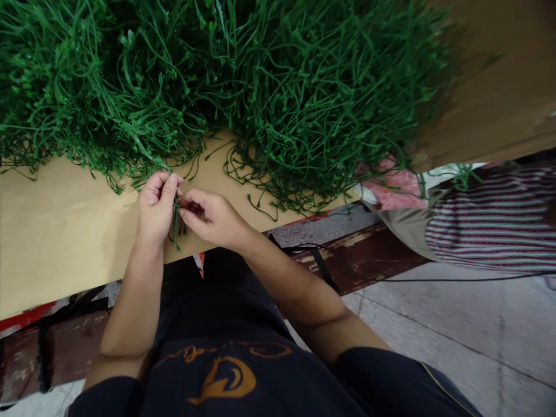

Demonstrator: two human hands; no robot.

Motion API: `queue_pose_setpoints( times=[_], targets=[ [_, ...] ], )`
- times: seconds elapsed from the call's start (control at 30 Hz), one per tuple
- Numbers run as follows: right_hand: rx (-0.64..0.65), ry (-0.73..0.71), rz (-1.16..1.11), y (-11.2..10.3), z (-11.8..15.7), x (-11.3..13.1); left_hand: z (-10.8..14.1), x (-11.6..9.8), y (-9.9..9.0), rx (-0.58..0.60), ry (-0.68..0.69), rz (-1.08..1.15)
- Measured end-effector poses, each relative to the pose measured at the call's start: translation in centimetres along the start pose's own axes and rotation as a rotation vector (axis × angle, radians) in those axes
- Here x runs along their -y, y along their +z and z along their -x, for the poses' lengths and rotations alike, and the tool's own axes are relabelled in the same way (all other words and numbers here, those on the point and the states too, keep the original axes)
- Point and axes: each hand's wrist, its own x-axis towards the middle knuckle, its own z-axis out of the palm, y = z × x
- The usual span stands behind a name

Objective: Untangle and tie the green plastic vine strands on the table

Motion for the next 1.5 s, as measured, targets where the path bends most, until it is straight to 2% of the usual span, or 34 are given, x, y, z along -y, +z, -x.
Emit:
queue_pose_setpoints(
  times=[0.17,0.33,0.47,0.63,0.77,0.83,0.9,1.07,1.2,1.3,1.5],
  targets=[
    [0.037,0.041,-0.195,0.1,0.1,-0.1,0.0,0.0,-0.1,-0.001,-0.034,0.132],
    [-0.06,0.004,-0.074,0.5,-0.1,-0.5,0.0,0.3,-0.1,0.013,-0.044,0.234],
    [-0.064,-0.052,-0.054,0.5,0.0,-0.7,0.0,0.4,-0.2,0.025,-0.088,0.301],
    [-0.063,-0.042,-0.257,0.6,-0.1,-1.1,0.0,0.2,-0.3,0.059,-0.121,0.397],
    [-0.135,-0.002,-0.385,1.3,-0.5,-1.7,0.0,-0.2,-0.1,0.044,-0.23,0.418],
    [-0.166,0.004,-0.377,1.6,-0.6,-1.9,0.0,-0.4,0.0,0.032,-0.276,0.411],
    [-0.178,0.011,-0.303,1.9,-0.6,-1.9,0.0,-0.4,0.1,0.012,-0.26,0.429],
    [-0.059,-0.106,-0.151,1.7,-0.2,-1.4,0.1,-0.6,0.2,0.023,-0.258,0.446],
    [-0.045,-0.097,-0.147,1.5,-0.1,-1.5,0.1,-0.7,0.0,0.024,-0.301,0.517],
    [-0.07,-0.08,-0.225,1.6,-0.1,-1.9,0.0,-0.7,-0.2,0.029,-0.329,0.524],
    [-0.166,-0.005,-0.545,1.8,-0.6,-2.4,0.3,-0.5,0.0,0.119,-0.34,0.437]
  ],
)
